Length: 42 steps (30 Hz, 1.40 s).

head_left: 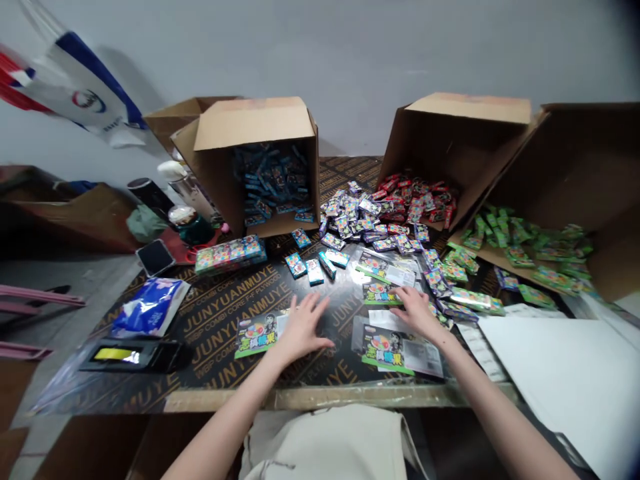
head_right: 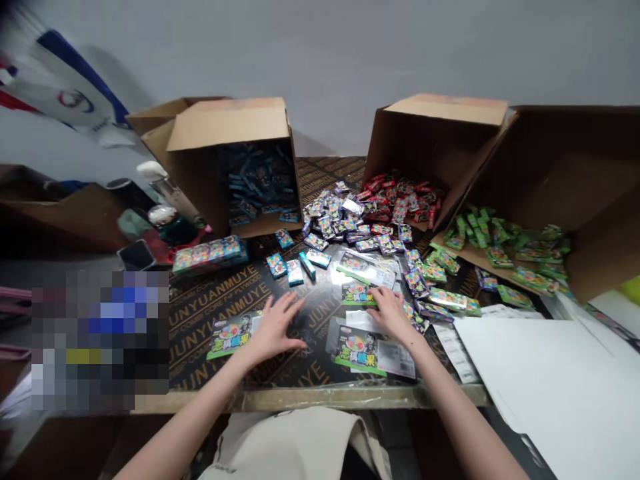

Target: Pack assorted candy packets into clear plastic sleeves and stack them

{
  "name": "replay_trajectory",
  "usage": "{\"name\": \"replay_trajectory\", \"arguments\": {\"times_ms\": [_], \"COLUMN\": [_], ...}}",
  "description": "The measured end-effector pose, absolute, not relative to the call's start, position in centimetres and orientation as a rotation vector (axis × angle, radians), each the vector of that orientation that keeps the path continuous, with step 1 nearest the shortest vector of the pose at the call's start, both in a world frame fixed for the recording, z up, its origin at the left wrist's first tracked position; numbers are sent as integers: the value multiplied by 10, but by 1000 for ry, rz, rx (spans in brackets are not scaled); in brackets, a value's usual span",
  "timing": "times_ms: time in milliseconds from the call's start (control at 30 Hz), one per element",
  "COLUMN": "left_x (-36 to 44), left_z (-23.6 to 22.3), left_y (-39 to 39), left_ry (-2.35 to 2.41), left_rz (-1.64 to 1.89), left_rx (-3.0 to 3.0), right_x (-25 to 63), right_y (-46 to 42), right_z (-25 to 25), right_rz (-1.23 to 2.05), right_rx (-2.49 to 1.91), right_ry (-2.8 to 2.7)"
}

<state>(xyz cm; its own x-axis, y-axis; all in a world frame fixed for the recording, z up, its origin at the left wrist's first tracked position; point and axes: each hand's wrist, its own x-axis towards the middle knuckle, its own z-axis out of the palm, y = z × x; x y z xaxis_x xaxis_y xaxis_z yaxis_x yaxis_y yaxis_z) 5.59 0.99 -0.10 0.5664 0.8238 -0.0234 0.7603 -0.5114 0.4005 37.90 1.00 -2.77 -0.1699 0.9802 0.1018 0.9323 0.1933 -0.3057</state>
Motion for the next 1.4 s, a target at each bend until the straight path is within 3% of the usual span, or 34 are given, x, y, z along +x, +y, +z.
{"name": "replay_trajectory", "arguments": {"times_ms": [233,600,1067,1233,1300,1400], "left_x": [-7,-21,-9,-20,-19,-3], "left_z": [-10,-31,-12,14,28,40], "left_y": [1,-15,8,17,18,13], "left_ry": [1454,1515,1447,1486,1420,1172], "left_rz": [204,431,327,672,812,738], "left_rx": [2358,2180,2246,1824,1533,1234], "right_x": [273,243,247,245,239,225], "right_y": [74,218,163,128,104,65], "right_z": [-13,-11,-14,18,34,52], "right_rz": [239,285,460,532,653,1056], "right_rx": [-1456,-1911,-1787,-1519,-1363,-985], "right_ry": [-2191,-2085,-1994,-1943,-1998,-2184]}}
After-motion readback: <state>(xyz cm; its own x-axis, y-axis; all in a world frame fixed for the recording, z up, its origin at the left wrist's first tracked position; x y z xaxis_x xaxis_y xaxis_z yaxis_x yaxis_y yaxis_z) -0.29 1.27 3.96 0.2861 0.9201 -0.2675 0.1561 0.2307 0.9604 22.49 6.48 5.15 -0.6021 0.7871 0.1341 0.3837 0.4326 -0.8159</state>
